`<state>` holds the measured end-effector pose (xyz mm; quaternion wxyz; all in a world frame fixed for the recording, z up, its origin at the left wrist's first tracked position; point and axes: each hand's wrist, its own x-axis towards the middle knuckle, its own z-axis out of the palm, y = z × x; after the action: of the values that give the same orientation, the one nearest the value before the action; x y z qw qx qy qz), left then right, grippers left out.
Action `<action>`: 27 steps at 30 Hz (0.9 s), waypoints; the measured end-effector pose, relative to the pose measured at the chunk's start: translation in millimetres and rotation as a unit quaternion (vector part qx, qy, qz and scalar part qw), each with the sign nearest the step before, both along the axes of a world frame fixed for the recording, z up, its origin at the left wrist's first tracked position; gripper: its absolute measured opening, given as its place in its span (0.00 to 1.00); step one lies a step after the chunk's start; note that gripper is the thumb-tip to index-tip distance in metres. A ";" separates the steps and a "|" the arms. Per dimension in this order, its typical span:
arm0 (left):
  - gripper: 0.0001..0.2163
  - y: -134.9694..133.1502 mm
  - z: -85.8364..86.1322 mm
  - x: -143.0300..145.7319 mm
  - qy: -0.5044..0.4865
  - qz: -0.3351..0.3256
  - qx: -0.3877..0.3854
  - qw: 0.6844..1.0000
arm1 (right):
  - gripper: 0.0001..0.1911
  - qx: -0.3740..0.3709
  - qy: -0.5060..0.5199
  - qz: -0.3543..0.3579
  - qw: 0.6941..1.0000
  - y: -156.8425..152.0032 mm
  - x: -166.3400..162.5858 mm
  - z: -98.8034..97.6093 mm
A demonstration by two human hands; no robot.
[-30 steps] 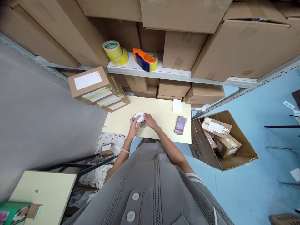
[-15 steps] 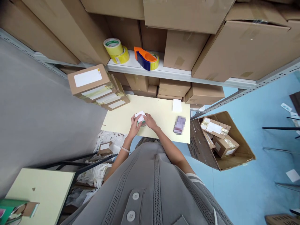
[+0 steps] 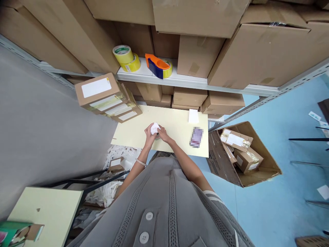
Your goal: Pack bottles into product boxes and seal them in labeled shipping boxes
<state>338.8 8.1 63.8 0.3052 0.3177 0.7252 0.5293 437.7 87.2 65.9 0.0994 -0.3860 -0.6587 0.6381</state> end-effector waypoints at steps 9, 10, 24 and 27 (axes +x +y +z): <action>0.32 2.2 -1.2 2.1 -0.052 0.030 -0.026 0.998 | 0.29 -0.117 0.016 -0.023 0.993 3.6 10.7 9.8; 0.30 1.6 -2.3 0.9 -0.059 0.027 -0.025 0.998 | 0.29 -0.114 0.017 -0.026 0.993 3.9 11.2 9.0; 0.38 -4.2 -18.9 -2.9 -0.028 -0.016 0.030 0.999 | 0.33 0.021 0.070 -0.040 0.997 0.3 1.3 -4.2; 0.46 -2.2 -17.6 2.3 -0.125 0.033 0.036 0.991 | 0.33 -0.025 0.064 -0.062 0.996 -3.9 -0.7 -4.2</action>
<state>341.2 5.9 46.2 0.3645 0.2358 0.6713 0.6007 437.0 83.3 61.6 0.1714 -0.3867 -0.6098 0.6702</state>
